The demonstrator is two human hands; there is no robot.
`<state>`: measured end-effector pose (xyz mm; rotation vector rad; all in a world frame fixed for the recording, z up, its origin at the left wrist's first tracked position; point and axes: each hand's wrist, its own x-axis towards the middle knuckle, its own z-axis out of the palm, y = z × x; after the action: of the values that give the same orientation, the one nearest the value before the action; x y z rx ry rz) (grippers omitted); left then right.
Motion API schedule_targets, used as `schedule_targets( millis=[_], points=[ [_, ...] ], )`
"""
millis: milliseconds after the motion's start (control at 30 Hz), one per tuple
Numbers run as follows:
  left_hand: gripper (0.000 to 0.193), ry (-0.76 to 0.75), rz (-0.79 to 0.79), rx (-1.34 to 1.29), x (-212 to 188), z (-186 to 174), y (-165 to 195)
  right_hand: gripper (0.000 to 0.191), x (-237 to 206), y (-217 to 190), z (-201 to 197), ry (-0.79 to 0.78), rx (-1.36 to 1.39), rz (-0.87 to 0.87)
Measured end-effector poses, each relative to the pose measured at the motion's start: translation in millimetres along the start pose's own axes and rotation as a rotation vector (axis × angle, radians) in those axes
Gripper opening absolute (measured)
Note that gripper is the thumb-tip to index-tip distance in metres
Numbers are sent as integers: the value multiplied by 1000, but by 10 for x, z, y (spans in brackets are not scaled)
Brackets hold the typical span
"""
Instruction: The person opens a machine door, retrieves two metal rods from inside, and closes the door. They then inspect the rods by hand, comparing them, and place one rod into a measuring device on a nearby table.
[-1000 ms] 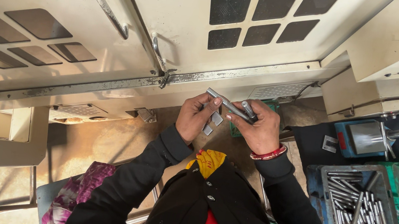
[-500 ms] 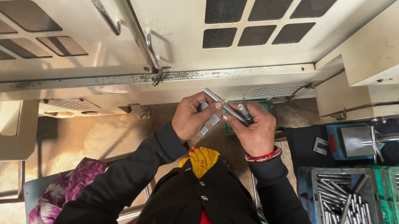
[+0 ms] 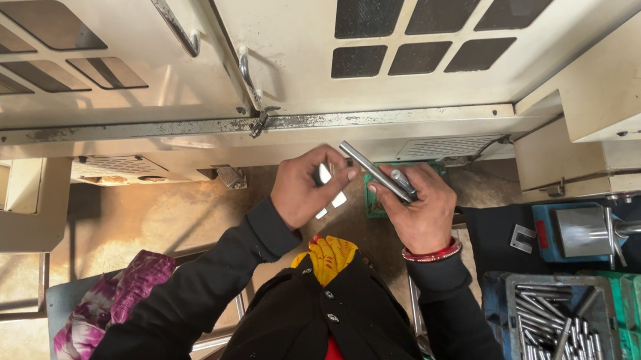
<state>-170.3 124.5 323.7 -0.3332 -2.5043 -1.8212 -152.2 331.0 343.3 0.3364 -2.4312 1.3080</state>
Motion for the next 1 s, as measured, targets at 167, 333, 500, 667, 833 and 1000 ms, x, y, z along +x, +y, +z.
schedule_targets(
  millis=[167,333,500,667,833,1000],
  points=[
    [38,-37,255,313,-1,-75,206,25,28,22,5,-53,-79,-73],
    [28,-72,267,257,41,-88,186,23,31,46,-2,-59,-92,-192],
    [27,-134,83,219,39,-125,180,22,47,71,-38,-26,-195,-300],
    [23,-132,137,156,42,-139,148,26,43,91,-58,-30,-245,-420],
    [20,-133,295,22,68,-132,38,28,12,105,-92,-62,-311,-466],
    [14,-48,-140,177,139,-229,-116,23,-31,113,-157,-45,-309,-458]
  ],
)
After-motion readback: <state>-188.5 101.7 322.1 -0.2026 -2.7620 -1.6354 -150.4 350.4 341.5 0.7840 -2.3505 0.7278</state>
